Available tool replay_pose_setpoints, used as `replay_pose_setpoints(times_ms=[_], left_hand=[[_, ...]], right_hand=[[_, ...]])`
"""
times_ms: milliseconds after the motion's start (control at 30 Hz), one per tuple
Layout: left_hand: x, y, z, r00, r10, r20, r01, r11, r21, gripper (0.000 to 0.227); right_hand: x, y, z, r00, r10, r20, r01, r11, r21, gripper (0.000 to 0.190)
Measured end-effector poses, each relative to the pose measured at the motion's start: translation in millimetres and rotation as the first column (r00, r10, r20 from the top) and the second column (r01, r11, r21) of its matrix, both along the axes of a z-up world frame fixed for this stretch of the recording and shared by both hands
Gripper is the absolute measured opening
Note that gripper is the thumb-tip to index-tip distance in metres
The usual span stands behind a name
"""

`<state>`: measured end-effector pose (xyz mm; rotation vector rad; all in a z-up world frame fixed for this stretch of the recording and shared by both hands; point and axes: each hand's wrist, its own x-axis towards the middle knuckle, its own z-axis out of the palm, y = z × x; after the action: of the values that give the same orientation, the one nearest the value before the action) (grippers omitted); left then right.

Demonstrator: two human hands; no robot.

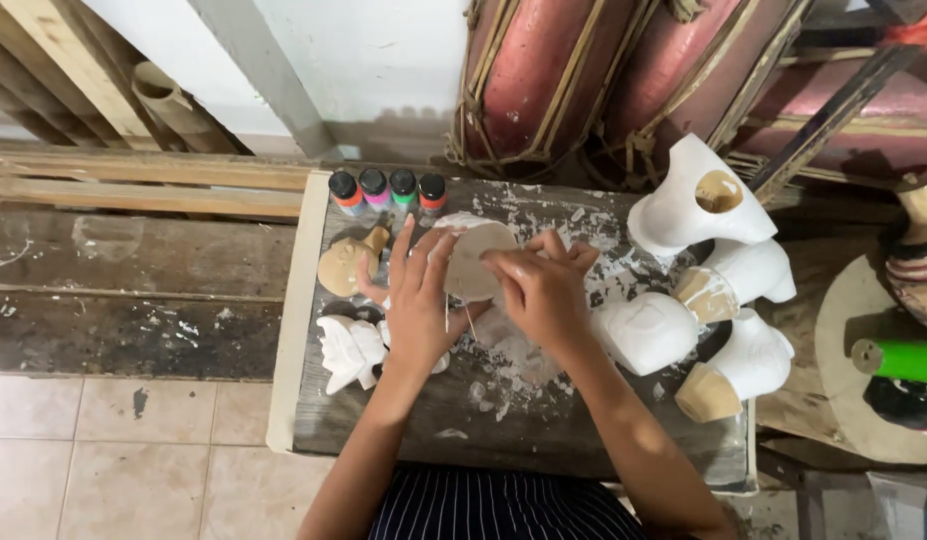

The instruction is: Applying a white coating to small plaster figurines using a brush and fingers

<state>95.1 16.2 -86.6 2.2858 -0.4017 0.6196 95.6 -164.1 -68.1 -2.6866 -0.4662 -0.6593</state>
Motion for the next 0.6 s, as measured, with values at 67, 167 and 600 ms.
replay_pose_setpoints(times_ms=[67,167,600], left_hand=[[-1,-2,-4,1.000,0.000,-0.008,0.000,1.000,-0.020,0.091],[2,-1,-9,1.000,0.006,0.000,-0.006,0.999,-0.037,0.092],[6,-1,-22,0.997,0.016,0.082,-0.008,0.995,-0.097,0.077]], right_hand=[[-5,5,29,1.000,0.023,-0.019,-0.023,1.000,0.014,0.015],[-7,0,28,0.996,0.058,-0.071,-0.058,0.998,0.005,0.019],[-14,8,45,0.936,0.338,-0.093,-0.339,0.941,0.010,0.007]])
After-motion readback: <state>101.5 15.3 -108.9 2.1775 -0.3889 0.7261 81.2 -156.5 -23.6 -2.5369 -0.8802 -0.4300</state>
